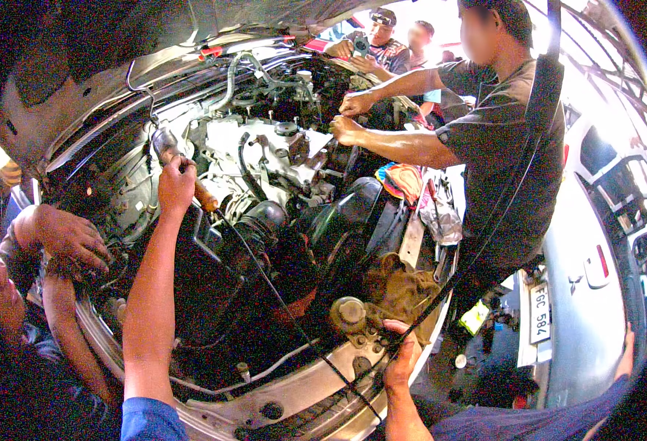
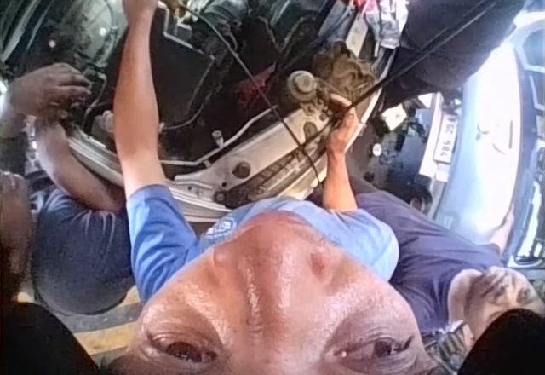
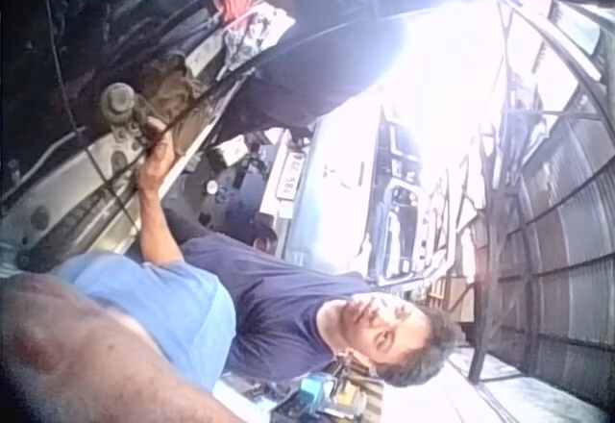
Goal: Repairing or maintaining a vehicle engine by inspecting and manipulating components under the hood.
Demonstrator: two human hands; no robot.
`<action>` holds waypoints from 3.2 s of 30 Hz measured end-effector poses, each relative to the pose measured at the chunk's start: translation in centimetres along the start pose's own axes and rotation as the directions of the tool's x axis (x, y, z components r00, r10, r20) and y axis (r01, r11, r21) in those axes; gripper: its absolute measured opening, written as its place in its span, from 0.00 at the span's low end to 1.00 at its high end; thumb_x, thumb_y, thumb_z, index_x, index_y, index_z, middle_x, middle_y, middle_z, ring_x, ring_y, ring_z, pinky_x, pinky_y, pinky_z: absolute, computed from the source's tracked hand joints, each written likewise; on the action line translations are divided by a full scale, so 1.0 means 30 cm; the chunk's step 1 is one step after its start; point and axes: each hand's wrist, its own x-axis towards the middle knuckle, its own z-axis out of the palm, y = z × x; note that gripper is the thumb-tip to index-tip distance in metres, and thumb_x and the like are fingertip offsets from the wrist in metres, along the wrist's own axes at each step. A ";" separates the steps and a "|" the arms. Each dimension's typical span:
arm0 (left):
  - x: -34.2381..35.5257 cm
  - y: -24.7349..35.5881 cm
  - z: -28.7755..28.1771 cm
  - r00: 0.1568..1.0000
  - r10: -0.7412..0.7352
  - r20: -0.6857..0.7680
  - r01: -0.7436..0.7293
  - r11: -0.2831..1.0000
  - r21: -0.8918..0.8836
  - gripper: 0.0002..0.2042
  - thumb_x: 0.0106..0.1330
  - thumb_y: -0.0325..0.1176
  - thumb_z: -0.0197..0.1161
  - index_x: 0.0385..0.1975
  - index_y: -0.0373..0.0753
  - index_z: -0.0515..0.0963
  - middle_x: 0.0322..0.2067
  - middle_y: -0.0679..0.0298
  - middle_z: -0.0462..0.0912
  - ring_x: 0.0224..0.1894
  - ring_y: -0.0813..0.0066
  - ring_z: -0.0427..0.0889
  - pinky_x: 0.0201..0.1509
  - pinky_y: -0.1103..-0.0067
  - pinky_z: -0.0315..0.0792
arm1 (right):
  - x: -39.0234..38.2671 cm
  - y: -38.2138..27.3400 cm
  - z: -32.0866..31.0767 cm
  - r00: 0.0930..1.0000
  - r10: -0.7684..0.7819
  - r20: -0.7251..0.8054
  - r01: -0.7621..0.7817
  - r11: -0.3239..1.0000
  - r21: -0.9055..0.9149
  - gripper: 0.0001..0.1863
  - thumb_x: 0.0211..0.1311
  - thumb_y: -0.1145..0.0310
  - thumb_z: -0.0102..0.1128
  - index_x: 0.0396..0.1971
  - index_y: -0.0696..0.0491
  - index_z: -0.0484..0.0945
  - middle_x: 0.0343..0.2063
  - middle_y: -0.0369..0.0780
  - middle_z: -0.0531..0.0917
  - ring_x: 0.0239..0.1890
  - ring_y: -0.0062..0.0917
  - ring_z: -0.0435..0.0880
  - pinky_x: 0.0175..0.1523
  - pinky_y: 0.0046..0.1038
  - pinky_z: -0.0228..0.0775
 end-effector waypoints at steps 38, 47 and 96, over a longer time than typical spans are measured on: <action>0.005 -0.012 0.007 1.000 0.010 0.015 -0.010 1.000 -0.012 0.12 0.59 0.38 0.57 0.34 0.39 0.82 0.35 0.53 0.85 0.40 0.52 0.83 0.45 0.64 0.75 | 0.026 0.000 0.021 0.990 -0.020 -0.138 -0.024 0.950 -0.311 0.31 0.75 0.53 0.27 0.34 0.61 0.78 0.39 0.47 0.82 0.48 0.38 0.79 0.59 0.35 0.65; 0.001 -0.007 0.003 0.999 0.048 0.001 -0.048 0.999 0.003 0.11 0.59 0.38 0.57 0.33 0.39 0.81 0.34 0.53 0.85 0.39 0.50 0.83 0.43 0.64 0.75 | 0.032 0.029 0.011 0.989 -0.009 -0.145 -0.036 0.953 -0.302 0.31 0.76 0.53 0.28 0.35 0.61 0.78 0.38 0.46 0.82 0.45 0.37 0.80 0.56 0.34 0.67; -0.001 0.000 0.000 1.000 -0.007 0.020 0.007 1.000 0.018 0.11 0.58 0.39 0.56 0.33 0.41 0.81 0.34 0.54 0.85 0.39 0.51 0.83 0.44 0.62 0.75 | 0.021 0.035 0.009 0.994 0.056 -0.096 -0.063 0.995 -0.074 0.31 0.76 0.50 0.32 0.37 0.62 0.77 0.36 0.41 0.81 0.40 0.25 0.78 0.50 0.27 0.68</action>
